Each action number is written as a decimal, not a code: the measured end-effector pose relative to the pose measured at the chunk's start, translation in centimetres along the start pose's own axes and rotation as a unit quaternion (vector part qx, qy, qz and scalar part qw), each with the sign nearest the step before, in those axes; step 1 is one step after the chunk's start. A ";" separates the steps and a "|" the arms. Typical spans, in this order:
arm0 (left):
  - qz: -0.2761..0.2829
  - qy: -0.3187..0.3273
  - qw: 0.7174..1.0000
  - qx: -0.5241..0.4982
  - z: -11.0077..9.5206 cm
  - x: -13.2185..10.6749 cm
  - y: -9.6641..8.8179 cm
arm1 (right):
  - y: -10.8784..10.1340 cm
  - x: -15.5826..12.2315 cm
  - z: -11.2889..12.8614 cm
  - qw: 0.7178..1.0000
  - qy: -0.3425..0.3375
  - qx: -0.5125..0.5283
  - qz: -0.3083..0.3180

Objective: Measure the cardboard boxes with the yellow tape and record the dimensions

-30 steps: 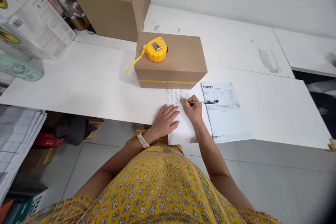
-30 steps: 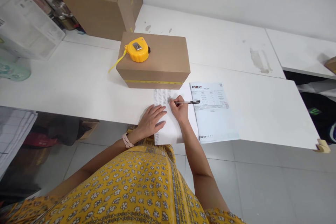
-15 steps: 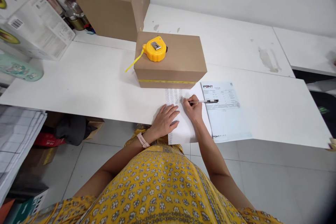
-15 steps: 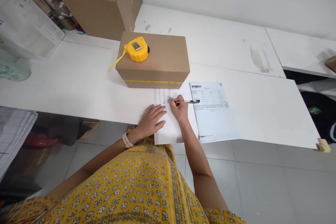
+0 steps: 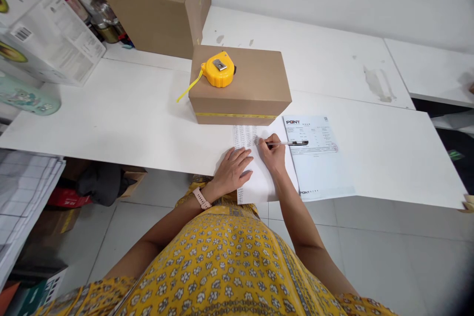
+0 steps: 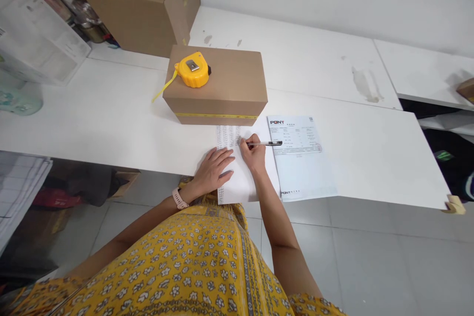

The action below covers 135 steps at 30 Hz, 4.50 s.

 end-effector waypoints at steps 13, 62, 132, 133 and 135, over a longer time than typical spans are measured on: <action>0.000 0.000 1.000 0.001 0.0 0.0 0.1 | 0.0 0.1 -0.2 1.000 -0.005 -0.003 0.000; 0.015 -0.008 1.000 -0.014 0.1 0.1 0.0 | -0.2 0.1 -0.2 1.000 -0.014 -0.015 -0.017; -0.029 -0.281 0.876 -0.390 12.4 2.3 -20.0 | -8.0 4.1 6.8 0.979 0.020 0.193 0.063; -0.041 -0.281 0.874 -0.394 13.8 3.3 -21.1 | -8.4 6.3 7.2 0.980 -0.001 0.196 0.044; -0.057 -0.291 0.863 -0.409 16.5 5.2 -22.6 | -8.1 10.2 7.9 0.981 -0.028 0.191 0.020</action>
Point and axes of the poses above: each hand's wrist, its own x-axis towards the middle knuckle, its own y-axis out of the palm, z = x × y, the point moved 8 cm from there along x, towards the middle knuckle, and after that the axes turned 5 degrees about -z, right-handed, at the moved point
